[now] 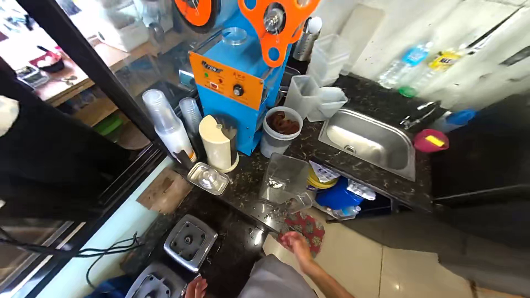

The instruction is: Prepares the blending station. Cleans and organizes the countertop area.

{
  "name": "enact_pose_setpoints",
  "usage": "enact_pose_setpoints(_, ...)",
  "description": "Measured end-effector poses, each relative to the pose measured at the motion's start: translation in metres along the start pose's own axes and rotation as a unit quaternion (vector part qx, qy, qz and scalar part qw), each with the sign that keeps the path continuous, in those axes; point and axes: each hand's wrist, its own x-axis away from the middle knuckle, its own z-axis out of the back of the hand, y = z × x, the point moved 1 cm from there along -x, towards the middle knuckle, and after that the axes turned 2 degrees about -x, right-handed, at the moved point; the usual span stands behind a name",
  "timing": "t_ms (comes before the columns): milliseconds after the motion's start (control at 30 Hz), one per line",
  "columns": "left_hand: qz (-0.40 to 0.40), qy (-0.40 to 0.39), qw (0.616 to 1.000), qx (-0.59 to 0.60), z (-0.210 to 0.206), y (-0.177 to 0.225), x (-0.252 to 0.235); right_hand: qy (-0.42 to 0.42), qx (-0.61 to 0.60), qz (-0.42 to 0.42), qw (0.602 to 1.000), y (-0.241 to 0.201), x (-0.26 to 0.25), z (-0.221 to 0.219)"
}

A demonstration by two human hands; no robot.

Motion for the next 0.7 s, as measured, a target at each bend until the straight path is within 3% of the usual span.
enact_pose_setpoints(100,-0.037,0.008,0.999,-0.019,-0.005,0.009,-0.009,0.028,-0.052,0.09,0.994,-0.033,-0.023,0.037)
enact_pose_setpoints(167,-0.047,0.009,0.999,-0.025,-0.01,0.016,-0.012,0.001,-0.04,0.154,0.987,-0.071,-0.029,0.041)
enact_pose_setpoints(300,-0.066,-0.061,0.99,-0.109,-0.019,0.026,-0.014,-0.054,-0.009,0.235,0.97,-0.112,-0.046,0.031)
enact_pose_setpoints(433,-0.122,-0.077,0.969,-0.201,-0.011,0.017,0.008,-0.052,-0.109,0.286,0.951,-0.112,-0.045,-0.007)
enact_pose_setpoints(567,-0.185,-0.026,0.976,-0.116,0.002,-0.01,0.053,-0.083,-0.128,0.326,0.933,-0.134,-0.005,-0.029)
enact_pose_setpoints(700,-0.139,0.087,0.986,-0.029,0.024,-0.055,0.101,-0.231,-0.107,0.325,0.911,-0.13,0.047,-0.065)
